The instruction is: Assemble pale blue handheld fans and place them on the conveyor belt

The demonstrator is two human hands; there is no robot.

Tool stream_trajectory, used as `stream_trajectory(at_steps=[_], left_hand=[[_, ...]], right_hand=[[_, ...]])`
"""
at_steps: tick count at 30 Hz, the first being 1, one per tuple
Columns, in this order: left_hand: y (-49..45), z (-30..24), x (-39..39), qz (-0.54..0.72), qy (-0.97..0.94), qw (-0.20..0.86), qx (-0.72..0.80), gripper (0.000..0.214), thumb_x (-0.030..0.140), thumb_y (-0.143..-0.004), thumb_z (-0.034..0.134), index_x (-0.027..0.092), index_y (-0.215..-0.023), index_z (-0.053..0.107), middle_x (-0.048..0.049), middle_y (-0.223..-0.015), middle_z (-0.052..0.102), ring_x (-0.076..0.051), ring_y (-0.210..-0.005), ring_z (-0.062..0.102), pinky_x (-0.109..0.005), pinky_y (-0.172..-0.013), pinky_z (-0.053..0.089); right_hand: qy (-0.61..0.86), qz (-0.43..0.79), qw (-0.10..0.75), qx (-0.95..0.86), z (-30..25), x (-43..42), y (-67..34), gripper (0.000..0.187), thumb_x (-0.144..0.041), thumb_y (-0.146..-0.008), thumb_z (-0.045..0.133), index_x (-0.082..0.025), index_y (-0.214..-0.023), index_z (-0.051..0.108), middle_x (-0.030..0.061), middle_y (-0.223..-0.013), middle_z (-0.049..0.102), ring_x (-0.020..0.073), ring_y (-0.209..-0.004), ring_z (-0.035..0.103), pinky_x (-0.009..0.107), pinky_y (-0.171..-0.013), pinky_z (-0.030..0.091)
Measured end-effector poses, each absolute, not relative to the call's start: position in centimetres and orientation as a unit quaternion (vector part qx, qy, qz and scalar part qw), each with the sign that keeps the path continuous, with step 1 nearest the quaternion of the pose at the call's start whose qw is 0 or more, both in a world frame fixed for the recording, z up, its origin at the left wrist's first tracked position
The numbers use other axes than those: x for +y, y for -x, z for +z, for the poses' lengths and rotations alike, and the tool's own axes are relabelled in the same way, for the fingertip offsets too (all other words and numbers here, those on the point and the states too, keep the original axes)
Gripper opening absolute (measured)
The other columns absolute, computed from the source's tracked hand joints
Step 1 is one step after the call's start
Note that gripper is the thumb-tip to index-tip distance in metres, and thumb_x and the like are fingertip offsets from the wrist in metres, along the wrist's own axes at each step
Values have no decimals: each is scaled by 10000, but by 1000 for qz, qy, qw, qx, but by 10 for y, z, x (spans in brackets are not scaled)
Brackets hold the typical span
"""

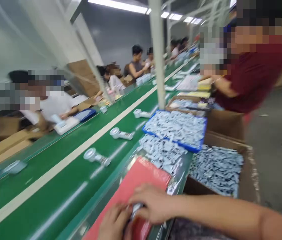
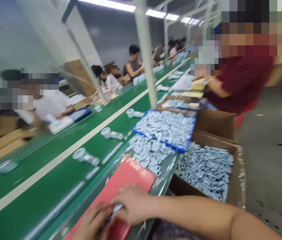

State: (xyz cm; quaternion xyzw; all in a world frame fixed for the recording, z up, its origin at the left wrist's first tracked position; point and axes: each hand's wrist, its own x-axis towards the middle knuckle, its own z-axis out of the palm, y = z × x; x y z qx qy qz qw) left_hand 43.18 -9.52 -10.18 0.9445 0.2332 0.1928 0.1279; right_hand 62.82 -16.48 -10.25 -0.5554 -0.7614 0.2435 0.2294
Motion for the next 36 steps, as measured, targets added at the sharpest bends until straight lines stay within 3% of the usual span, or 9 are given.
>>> stream_trajectory(at_steps=[2, 4, 8, 16, 22, 24, 27, 32, 36], left_hand=[[-421, -88, -119, 170, -931, 129, 295, 317, 209, -877, 548, 329, -1122, 708, -48, -1134, 740, -290, -1110, 687, -506, -927, 608], [-422, -77, -136, 144, -928, 145, 311, 252, 176, -888, 576, 244, -1107, 682, -61, -1139, 733, -270, -1139, 653, -506, -1030, 546], [-433, -70, -149, 127, -924, 134, 334, 247, 151, -902, 589, 190, -1141, 639, -72, -1165, 714, -280, -1180, 596, -521, -1064, 486], [-436, -65, -150, 130, -925, 134, 332, 206, 116, -871, 624, 200, -1058, 643, -47, -1039, 706, -234, -1046, 604, -433, -983, 508], [-432, -59, -149, 33, -943, -24, 330, 290, 152, -868, 611, 189, -1155, 625, -89, -1156, 653, -295, -1138, 553, -524, -1042, 453], [-428, -54, -132, -15, -948, -61, 313, 249, 131, -904, 540, 215, -1116, 640, -59, -1104, 677, -265, -1122, 582, -529, -1085, 425], [-420, -39, -79, -63, -933, -134, 327, 279, 134, -931, 496, 276, -1099, 668, -37, -1186, 687, -273, -1277, 536, -572, -1152, 344], [-404, -24, 37, -27, -890, -196, 410, 370, 87, -937, 406, 191, -1082, 730, -186, -1491, 482, -429, -1465, 296, -739, -1115, 224], [-396, -37, 85, -25, -876, -175, 448, 393, 75, -906, 425, 187, -1076, 762, -206, -1361, 594, -441, -1351, 448, -706, -1042, 360]], right_hand=[[548, 255, 273, -748, -101, -179, -632, 345, -225, -912, 645, -242, -1257, 650, 61, -1083, 676, 256, -1031, 618, 414, -906, 478], [510, 266, 304, -759, -105, -186, -636, 388, -198, -956, 605, -215, -1343, 585, 84, -1179, 645, 259, -1126, 570, 436, -989, 442], [474, 261, 308, -783, -117, -192, -635, 421, -176, -974, 557, -207, -1392, 523, 105, -1285, 600, 287, -1178, 529, 486, -1019, 426], [486, 263, 334, -764, -120, -193, -633, 358, -188, -954, 556, -205, -1310, 584, 91, -1194, 640, 282, -1100, 579, 495, -972, 479], [490, 262, 422, -716, -134, -203, -641, 430, -246, -976, 546, -252, -1405, 515, 99, -1456, 471, 267, -1351, 440, 480, -1128, 403], [508, 250, 450, -690, -139, -207, -642, 402, -260, -994, 525, -272, -1396, 513, 97, -1454, 471, 265, -1344, 449, 493, -1123, 405], [532, 229, 475, -663, -142, -209, -643, 332, -281, -1020, 497, -276, -1350, 534, 92, -1399, 520, 257, -1295, 494, 490, -1093, 433], [573, 158, 425, -682, -134, -194, -661, 284, -260, -1038, 440, -224, -1285, 575, 93, -1264, 608, 241, -1178, 558, 430, -997, 496], [645, 34, 311, -697, -114, -160, -699, 280, -243, -1036, 429, -171, -1232, 616, 115, -1233, 625, 274, -1119, 557, 455, -973, 478]])
